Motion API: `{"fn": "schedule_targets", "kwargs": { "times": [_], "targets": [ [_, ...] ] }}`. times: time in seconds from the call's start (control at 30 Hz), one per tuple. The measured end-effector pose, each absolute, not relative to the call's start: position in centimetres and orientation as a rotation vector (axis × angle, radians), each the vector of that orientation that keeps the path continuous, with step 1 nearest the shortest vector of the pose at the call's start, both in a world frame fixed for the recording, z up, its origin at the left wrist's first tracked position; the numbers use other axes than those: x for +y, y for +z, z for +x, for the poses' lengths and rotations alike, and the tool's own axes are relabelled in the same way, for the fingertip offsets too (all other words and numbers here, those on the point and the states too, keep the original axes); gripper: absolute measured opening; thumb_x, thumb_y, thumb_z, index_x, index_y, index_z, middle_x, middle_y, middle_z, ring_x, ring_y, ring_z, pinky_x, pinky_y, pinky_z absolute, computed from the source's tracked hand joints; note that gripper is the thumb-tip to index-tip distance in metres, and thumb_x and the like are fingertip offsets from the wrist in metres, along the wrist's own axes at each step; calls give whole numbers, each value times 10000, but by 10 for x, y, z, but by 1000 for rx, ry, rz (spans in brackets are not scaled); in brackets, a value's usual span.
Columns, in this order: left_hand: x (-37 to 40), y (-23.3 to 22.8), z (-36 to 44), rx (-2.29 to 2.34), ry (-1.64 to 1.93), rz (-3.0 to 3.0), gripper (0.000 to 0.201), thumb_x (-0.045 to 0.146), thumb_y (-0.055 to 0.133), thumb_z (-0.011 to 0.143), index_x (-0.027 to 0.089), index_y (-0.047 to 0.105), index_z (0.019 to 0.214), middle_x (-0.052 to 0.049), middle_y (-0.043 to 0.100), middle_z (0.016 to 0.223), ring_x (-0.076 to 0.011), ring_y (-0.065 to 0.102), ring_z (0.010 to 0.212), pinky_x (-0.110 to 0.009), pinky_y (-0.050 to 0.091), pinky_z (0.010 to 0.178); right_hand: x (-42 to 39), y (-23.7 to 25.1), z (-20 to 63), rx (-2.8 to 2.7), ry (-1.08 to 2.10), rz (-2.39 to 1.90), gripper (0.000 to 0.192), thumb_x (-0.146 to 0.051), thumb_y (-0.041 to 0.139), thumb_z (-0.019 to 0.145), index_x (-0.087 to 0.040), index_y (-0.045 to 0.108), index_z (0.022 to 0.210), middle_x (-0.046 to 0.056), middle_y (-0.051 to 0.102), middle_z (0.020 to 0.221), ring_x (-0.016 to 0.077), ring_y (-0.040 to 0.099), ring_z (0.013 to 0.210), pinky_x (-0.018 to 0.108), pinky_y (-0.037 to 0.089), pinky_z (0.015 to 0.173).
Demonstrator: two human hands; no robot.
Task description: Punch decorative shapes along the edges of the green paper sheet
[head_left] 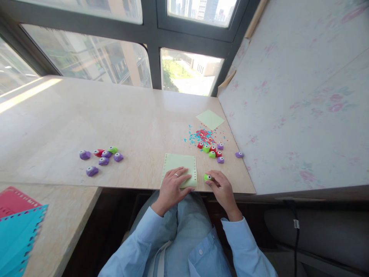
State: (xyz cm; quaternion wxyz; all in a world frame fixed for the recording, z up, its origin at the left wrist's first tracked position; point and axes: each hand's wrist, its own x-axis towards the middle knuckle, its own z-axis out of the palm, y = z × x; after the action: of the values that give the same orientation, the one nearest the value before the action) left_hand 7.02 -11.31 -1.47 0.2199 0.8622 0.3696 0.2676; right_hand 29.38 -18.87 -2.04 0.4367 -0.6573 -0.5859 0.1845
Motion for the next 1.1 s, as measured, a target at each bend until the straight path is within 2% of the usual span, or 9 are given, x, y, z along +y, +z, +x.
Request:
{"fn": "schedule_targets", "kwargs": {
  "times": [0.4,0.77,1.0,1.1],
  "targets": [
    [-105,-11,77,1017,660,2401,462,444,793,774,249,695,1181,-105,595,1406,-317,479,1358,-503,385,1086,-167,-14,284,-1544,593,-1537,216,-351,663,910,-275,753,1092,79,730,1052,238,667,994,413,549,912],
    [-102,-10,76,992,655,2392,482,486,775,783,243,694,1192,-119,589,1409,-327,469,1367,-513,375,1097,-167,-12,288,-1608,520,-1558,290,-365,599,951,-300,715,1209,81,733,1098,244,664,1026,427,550,917],
    [-104,-11,77,995,681,2403,427,464,737,826,242,689,1188,-117,594,1402,-313,484,1353,-506,379,1097,-167,-15,288,-1653,458,-1590,280,-318,599,947,-315,722,1198,76,724,1110,246,648,1033,445,536,931],
    [-105,-12,75,959,674,2420,477,510,727,819,237,684,1207,-132,585,1410,-321,470,1366,-511,362,1114,-167,-18,287,-1643,419,-1620,280,-318,594,946,-311,723,1194,82,721,1138,253,641,1064,460,527,955]
  ]
}}
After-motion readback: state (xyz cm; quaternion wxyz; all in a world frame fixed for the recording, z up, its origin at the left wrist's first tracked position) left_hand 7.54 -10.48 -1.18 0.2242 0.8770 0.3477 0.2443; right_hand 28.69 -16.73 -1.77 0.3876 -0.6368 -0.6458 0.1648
